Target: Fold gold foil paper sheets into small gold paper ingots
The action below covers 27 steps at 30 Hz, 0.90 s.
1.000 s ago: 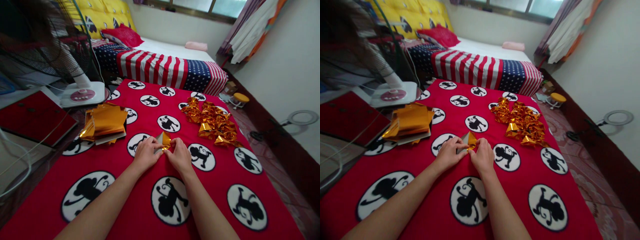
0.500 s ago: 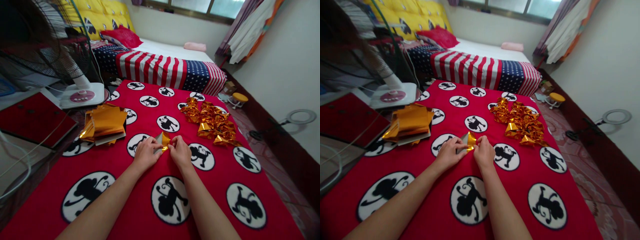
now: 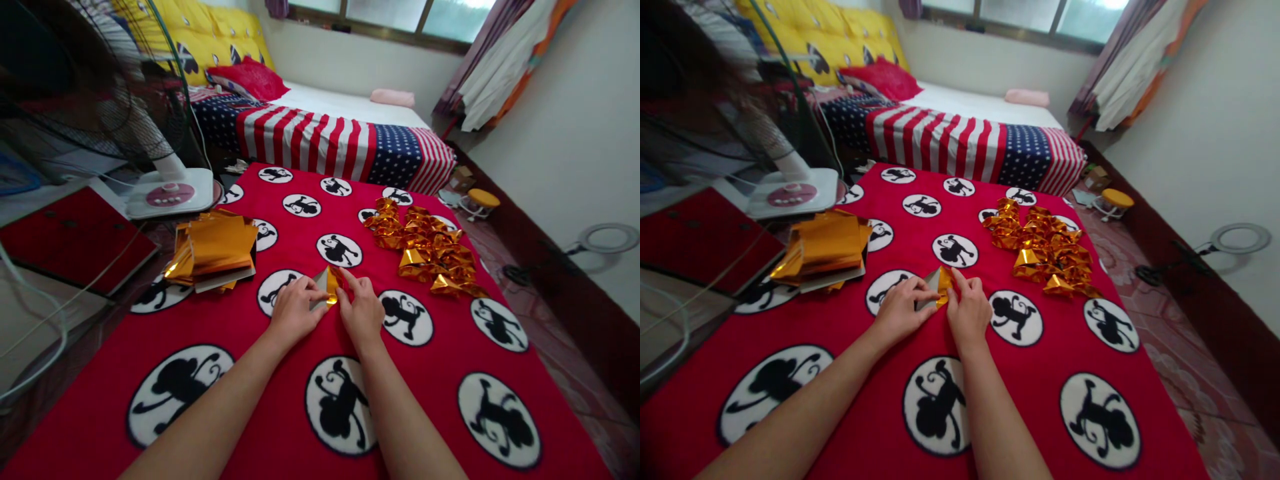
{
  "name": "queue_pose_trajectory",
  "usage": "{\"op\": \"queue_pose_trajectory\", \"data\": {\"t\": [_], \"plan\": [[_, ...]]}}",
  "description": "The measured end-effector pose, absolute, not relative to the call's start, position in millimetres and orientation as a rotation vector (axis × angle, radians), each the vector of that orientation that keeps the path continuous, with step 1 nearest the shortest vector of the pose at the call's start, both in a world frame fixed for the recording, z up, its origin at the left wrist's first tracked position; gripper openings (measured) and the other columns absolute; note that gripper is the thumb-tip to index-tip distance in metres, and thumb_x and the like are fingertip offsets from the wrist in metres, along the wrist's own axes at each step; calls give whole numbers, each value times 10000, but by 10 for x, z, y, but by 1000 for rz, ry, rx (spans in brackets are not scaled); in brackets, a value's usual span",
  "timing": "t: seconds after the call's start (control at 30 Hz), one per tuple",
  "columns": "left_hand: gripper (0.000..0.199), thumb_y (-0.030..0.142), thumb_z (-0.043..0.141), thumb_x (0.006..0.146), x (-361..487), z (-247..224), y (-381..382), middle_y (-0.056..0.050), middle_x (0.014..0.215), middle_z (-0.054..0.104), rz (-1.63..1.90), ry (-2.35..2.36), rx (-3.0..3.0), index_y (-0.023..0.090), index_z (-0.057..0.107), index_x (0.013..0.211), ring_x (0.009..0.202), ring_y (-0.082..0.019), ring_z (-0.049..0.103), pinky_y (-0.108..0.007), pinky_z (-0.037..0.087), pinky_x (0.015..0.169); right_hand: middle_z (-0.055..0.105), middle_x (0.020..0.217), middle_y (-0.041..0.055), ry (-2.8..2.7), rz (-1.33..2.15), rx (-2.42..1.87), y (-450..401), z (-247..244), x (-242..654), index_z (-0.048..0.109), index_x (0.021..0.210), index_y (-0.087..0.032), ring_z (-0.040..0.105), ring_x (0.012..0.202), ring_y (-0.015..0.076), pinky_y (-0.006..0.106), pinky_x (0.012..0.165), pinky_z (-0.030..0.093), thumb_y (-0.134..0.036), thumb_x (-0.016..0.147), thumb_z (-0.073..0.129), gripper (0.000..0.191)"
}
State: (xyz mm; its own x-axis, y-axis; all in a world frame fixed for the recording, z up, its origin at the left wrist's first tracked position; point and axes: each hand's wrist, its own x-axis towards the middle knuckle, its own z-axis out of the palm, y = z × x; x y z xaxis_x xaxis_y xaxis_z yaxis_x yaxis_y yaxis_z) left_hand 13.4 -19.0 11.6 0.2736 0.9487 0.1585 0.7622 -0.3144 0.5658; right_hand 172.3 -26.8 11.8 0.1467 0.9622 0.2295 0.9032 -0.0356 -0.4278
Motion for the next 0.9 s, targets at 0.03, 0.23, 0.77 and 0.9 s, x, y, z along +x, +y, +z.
{"op": "queue_pose_trajectory", "data": {"t": [0.03, 0.23, 0.77, 0.9], "plan": [[218, 319, 698, 774, 134, 115, -188, -25, 974, 639, 676, 1548, 2171, 309, 766, 981, 938, -217, 592, -373, 472, 874, 572, 957, 14, -1794, 153, -1940, -276, 110, 1720, 551, 1334, -372, 558, 738, 143, 250, 563, 282, -295, 918, 564, 423], [206, 295, 707, 769, 126, 92, -204, -22, 965, 635, 723, 1532, 2183, 306, 765, 965, 937, -209, 588, -366, 469, 871, 533, 948, 29, -1885, 117, -1884, -307, 108, 1702, 660, 1210, -348, 528, 774, 140, 240, 565, 287, -299, 940, 546, 297], [390, 71, 462, 859, 10, 44, -91, -39, 1015, 736, 1142, 1393, 1849, 211, 645, 1174, 976, -172, 660, -339, 500, 934, 547, 1000, 44, -2107, 92, -1735, -220, 90, 1746, 652, 1229, -387, 544, 843, 171, 266, 664, 379, -187, 941, 492, 386], [277, 100, 491, 867, -19, 64, -108, -49, 939, 735, 1123, 1343, 1938, 202, 720, 983, 904, -176, 651, -324, 509, 860, 556, 1018, 48, -2113, 137, -1683, -191, 100, 1760, 665, 1214, -363, 546, 882, 175, 267, 711, 408, -205, 956, 475, 357]]}}
